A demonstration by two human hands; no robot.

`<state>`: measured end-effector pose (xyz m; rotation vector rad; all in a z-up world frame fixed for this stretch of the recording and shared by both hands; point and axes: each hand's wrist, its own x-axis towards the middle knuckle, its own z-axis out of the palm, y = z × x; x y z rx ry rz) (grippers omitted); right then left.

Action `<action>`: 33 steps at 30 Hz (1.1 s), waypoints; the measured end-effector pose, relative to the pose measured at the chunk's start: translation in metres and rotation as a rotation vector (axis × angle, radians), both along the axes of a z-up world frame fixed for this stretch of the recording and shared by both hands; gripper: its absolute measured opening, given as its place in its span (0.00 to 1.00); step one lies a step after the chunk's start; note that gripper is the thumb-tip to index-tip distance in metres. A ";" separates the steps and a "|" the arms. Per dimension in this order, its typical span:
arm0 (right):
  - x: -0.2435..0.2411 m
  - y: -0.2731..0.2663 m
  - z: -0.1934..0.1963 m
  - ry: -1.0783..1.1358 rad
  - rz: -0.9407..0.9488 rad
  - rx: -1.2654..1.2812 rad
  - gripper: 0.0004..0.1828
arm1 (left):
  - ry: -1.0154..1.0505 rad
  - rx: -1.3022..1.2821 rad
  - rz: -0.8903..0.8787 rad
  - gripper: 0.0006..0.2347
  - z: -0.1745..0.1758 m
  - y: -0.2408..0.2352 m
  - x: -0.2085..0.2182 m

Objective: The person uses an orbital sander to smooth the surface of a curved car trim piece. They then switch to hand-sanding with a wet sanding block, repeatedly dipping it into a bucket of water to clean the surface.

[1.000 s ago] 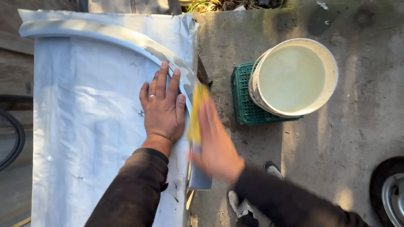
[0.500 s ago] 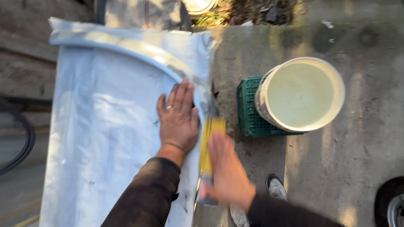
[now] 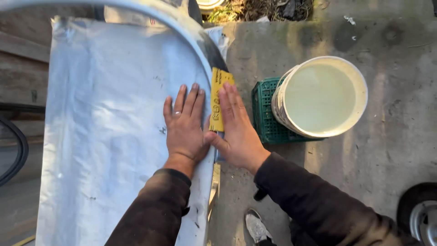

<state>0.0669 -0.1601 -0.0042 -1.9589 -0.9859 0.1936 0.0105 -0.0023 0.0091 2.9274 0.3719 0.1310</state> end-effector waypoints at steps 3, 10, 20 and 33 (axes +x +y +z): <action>-0.010 -0.007 0.004 0.031 0.010 0.005 0.48 | 0.005 -0.040 0.006 0.27 -0.005 -0.003 0.000; -0.092 -0.058 0.006 0.176 -0.118 0.056 0.37 | -0.107 -0.197 0.022 0.29 -0.008 -0.003 -0.004; -0.153 -0.106 -0.010 0.331 -0.078 0.048 0.36 | -0.034 -0.043 -0.010 0.27 -0.001 -0.003 -0.004; 0.043 -0.204 -0.035 0.161 -0.609 -0.012 0.28 | -0.022 -0.105 0.005 0.27 0.010 -0.006 0.001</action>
